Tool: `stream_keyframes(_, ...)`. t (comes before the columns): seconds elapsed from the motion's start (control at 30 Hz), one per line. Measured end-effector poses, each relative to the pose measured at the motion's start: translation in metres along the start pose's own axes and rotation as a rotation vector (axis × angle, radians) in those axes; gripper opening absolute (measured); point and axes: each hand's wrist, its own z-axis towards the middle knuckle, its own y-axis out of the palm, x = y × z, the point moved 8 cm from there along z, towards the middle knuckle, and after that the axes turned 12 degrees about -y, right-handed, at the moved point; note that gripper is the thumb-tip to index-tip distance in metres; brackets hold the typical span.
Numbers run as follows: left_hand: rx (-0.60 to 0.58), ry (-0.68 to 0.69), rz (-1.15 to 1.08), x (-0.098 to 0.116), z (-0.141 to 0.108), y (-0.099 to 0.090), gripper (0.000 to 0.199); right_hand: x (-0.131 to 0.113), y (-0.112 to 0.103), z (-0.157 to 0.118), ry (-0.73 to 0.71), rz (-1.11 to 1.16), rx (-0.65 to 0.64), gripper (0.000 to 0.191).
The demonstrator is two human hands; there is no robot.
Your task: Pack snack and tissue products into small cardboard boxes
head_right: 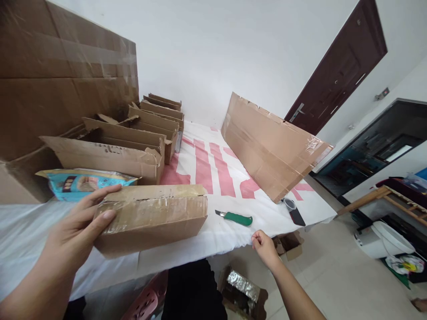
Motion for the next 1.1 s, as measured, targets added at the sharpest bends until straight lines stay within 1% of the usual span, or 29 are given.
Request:
stream_keyframes(0.13,0.000,-0.032,0.007,-0.002,0.001,0.000,0.039,-0.002,0.005,0.001,0.023,-0.053,-0.012,0.013)
stream_keyframes(0.3,-0.021,-0.027,0.019,-0.001,-0.001,0.000,0.037,-0.014,0.000,0.002,-0.006,-0.192,0.006,0.008)
stream_keyframes(0.37,-0.029,-0.021,0.031,-0.001,-0.001,0.000,0.035,-0.022,-0.003,0.000,-0.043,-0.255,0.022,0.009)
stream_keyframes(0.43,-0.027,-0.012,0.048,0.000,0.000,-0.001,0.035,-0.033,-0.005,-0.004,-0.102,-0.309,0.042,0.014)
stream_keyframes(0.53,0.019,0.018,0.096,0.004,0.001,-0.003,0.039,-0.047,-0.006,-0.010,-0.200,-0.359,0.072,0.020)
stream_keyframes(0.63,0.064,0.058,0.159,0.010,0.002,-0.005,0.041,-0.052,-0.004,-0.017,-0.256,-0.374,0.089,0.024)
stream_keyframes(0.7,0.077,0.082,0.179,0.013,0.001,-0.005,0.042,-0.050,-0.004,-0.020,-0.263,-0.370,0.092,0.022)
stream_keyframes(0.83,0.113,0.102,0.179,0.014,-0.003,-0.007,0.045,-0.042,-0.003,-0.021,-0.231,-0.350,0.077,0.016)
stream_keyframes(0.97,0.115,0.119,0.192,0.017,-0.004,-0.007,0.047,-0.033,-0.001,-0.025,-0.197,-0.315,0.050,0.015)
stream_keyframes(1.03,0.120,0.128,0.198,0.017,-0.004,-0.007,0.048,-0.026,0.005,-0.033,-0.176,-0.292,0.033,0.016)
stream_keyframes(1.1,0.133,0.133,0.202,0.017,-0.004,-0.008,0.048,-0.013,0.017,-0.045,-0.137,-0.266,0.009,0.016)
